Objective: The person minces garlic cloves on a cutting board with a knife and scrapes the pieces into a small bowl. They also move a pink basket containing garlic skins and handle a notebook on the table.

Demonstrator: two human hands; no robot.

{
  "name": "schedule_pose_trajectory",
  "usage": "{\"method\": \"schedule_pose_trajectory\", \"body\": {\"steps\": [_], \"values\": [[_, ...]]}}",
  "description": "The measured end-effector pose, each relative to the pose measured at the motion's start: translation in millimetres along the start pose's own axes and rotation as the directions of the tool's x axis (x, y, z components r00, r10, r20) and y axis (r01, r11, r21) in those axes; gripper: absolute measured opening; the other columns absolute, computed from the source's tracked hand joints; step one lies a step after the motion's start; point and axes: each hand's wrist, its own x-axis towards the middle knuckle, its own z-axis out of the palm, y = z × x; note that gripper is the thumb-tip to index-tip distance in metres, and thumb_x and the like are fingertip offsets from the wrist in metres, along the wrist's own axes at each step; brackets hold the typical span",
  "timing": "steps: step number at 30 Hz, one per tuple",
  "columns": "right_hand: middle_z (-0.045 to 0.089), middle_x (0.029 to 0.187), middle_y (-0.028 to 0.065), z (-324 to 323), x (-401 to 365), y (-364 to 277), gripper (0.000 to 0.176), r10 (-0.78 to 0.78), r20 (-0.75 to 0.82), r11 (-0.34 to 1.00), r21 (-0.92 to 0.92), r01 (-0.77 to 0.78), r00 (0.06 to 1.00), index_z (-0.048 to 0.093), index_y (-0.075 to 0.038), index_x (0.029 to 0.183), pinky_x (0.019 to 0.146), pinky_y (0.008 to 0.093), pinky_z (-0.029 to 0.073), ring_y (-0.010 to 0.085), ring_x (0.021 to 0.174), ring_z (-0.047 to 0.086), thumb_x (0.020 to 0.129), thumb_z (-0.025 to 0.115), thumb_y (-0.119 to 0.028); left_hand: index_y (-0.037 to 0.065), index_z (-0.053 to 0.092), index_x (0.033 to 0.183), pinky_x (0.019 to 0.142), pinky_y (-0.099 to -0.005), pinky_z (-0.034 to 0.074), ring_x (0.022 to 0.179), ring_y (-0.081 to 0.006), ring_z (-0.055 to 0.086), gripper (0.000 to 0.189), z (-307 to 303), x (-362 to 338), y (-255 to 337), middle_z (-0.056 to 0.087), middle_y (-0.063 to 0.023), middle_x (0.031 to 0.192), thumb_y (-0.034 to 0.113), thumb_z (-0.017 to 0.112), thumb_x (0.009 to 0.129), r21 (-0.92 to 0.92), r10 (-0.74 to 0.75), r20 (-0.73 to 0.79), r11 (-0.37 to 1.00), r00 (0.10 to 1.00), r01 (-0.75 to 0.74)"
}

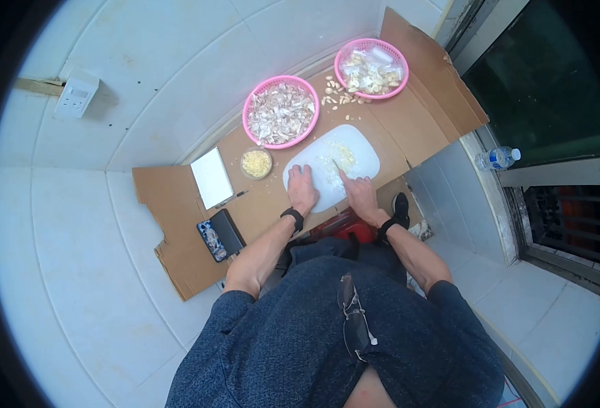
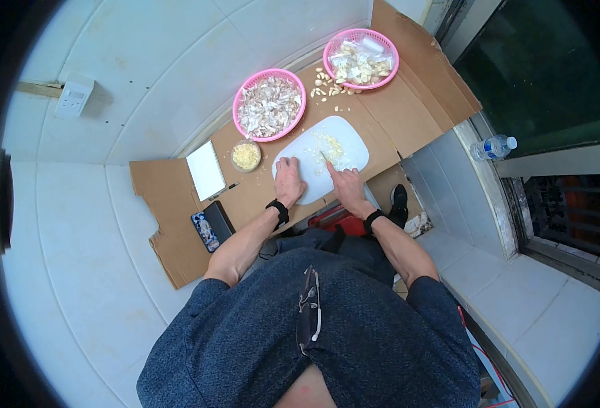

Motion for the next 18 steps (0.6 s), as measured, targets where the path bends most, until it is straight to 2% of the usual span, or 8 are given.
{"method": "schedule_pose_trajectory", "body": {"steps": [3,6,8,12,15,18], "values": [[0.071,0.082,0.0089,-3.7,2.5,-2.8,0.06,0.002,0.027,1.0,-0.014,-0.002,1.0,0.059,-0.001,0.155,0.085,0.0457,0.049,0.0271,0.083,0.068,0.097,0.067,-0.005,0.001,0.061,0.128,0.112,-0.0498,0.051,0.13,-0.0442,0.054,0.068,1.1,-0.2,-2.1,0.056,-0.0253,0.136,0.002,0.089,0.066,-0.006,0.005,-0.023,1.0,1.0,-0.005],[0.071,0.082,0.0087,-7.5,3.6,-4.1,0.06,-0.025,-0.048,1.0,0.015,0.026,0.999,0.06,-0.001,0.155,0.085,0.0454,0.049,0.0268,0.083,0.068,0.096,0.067,-0.005,0.0,0.061,0.129,0.112,-0.0499,0.051,0.13,-0.0444,0.054,0.069,1.4,1.2,-0.3,0.056,-0.0254,0.136,0.002,0.09,0.066,0.013,-0.01,0.007,1.0,1.0,0.01],[0.071,0.083,0.0089,-1.6,0.1,-0.7,0.058,0.011,0.031,1.0,-0.005,-0.011,0.999,0.06,-0.001,0.155,0.084,0.0451,0.049,0.0266,0.083,0.068,0.097,0.067,-0.005,0.0,0.061,0.129,0.112,-0.05,0.051,0.129,-0.0445,0.055,0.07,0.8,0.4,-1.2,0.056,-0.0252,0.136,0.003,0.09,0.066,0.004,0.006,-0.003,1.0,1.0,-0.006],[0.071,0.083,0.0094,-6.6,4.4,-4.8,0.056,0.003,0.036,1.0,-0.003,-0.003,0.999,0.061,-0.001,0.153,0.083,0.0452,0.049,0.027,0.083,0.068,0.098,0.067,-0.005,0.0,0.061,0.13,0.112,-0.0501,0.051,0.129,-0.0444,0.055,0.071,1.3,0.5,-1.6,0.056,-0.0249,0.135,0.003,0.09,0.066,0.017,0.002,-0.008,1.0,1.0,-0.002],[0.071,0.082,0.0096,-4.8,5.2,-6.6,0.053,-0.03,-0.052,0.999,0.025,0.031,0.998,0.062,-0.001,0.152,0.083,0.0453,0.049,0.0273,0.082,0.068,0.099,0.067,-0.006,0.001,0.061,0.13,0.111,-0.0502,0.052,0.129,-0.0441,0.055,0.071,1.2,0.6,-0.6,0.056,-0.0245,0.134,0.004,0.091,0.066,0.023,0.005,0.003,1.0,1.0,-0.005],[0.069,0.08,0.0102,4.0,5.7,-3.7,0.052,0.008,0.025,1.0,0.013,-0.008,1.0,0.063,-0.002,0.151,0.079,0.0449,0.046,0.0284,0.079,0.066,0.1,0.069,-0.008,0.001,0.061,0.131,0.11,-0.0501,0.052,0.129,-0.0437,0.056,0.071,0.8,2.9,-2.5,0.056,-0.0245,0.134,0.004,0.091,0.066,0.03,0.01,-0.011,0.999,1.0,-0.01]]}}
